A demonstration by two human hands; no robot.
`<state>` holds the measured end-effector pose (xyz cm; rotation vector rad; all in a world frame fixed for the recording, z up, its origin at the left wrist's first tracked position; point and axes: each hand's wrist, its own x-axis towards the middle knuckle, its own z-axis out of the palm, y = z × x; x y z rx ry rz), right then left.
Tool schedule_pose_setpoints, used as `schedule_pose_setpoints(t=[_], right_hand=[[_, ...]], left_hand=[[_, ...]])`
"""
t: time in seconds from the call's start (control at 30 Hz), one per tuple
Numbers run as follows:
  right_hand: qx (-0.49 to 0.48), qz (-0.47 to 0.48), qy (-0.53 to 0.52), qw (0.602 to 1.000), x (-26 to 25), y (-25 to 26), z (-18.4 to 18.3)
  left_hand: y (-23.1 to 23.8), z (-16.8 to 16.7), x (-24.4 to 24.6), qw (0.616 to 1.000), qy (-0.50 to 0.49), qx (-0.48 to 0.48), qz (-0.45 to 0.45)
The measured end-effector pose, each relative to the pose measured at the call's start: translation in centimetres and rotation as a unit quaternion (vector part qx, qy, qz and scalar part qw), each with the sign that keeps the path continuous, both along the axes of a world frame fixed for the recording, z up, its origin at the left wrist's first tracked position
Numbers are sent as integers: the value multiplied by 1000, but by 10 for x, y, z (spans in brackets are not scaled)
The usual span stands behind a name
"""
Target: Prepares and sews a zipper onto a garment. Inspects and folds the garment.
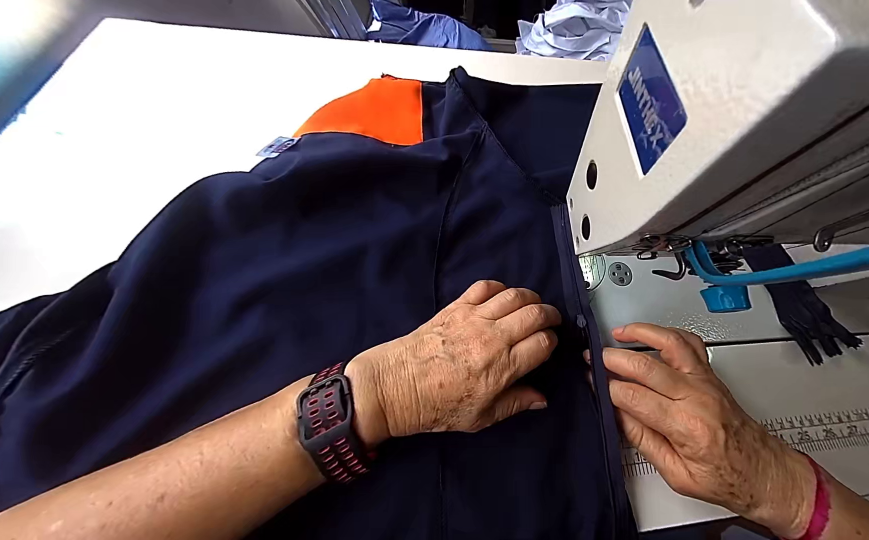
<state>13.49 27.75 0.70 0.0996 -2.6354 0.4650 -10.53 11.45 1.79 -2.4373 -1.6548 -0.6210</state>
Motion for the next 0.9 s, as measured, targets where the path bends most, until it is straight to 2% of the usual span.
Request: schedule_pose_setpoints(t=[0.1, 0.2, 0.4, 0.47, 0.63, 0.7, 0.77, 0.9], right_hand=[[-7, -44, 27, 999, -2, -4, -1], [51, -81, 61, 994, -10, -7, 3], [132, -29, 38, 990, -24, 5, 11], [106, -38, 36, 993, -24, 7, 10], [-106, -106, 40, 988, -22, 1, 7], [-159, -121, 38, 979, -22, -2, 7], [-175, -129, 22, 976, -22, -3, 7], [-102, -129, 11, 986, -20, -2, 5]], left_hand=[[0, 0, 0, 1000, 0, 1, -6], [0, -1, 3, 1000, 4, -4, -6], [-1, -3, 4, 1000, -9, -16, 1], [-1, -2, 4, 999, -17, -27, 1], [-3, -4, 6, 998, -29, -51, 19], [-3, -4, 6, 998, -27, -53, 21], [-3, -5, 6, 998, -25, -59, 22], [-4, -4, 7, 997, -21, -75, 23]])
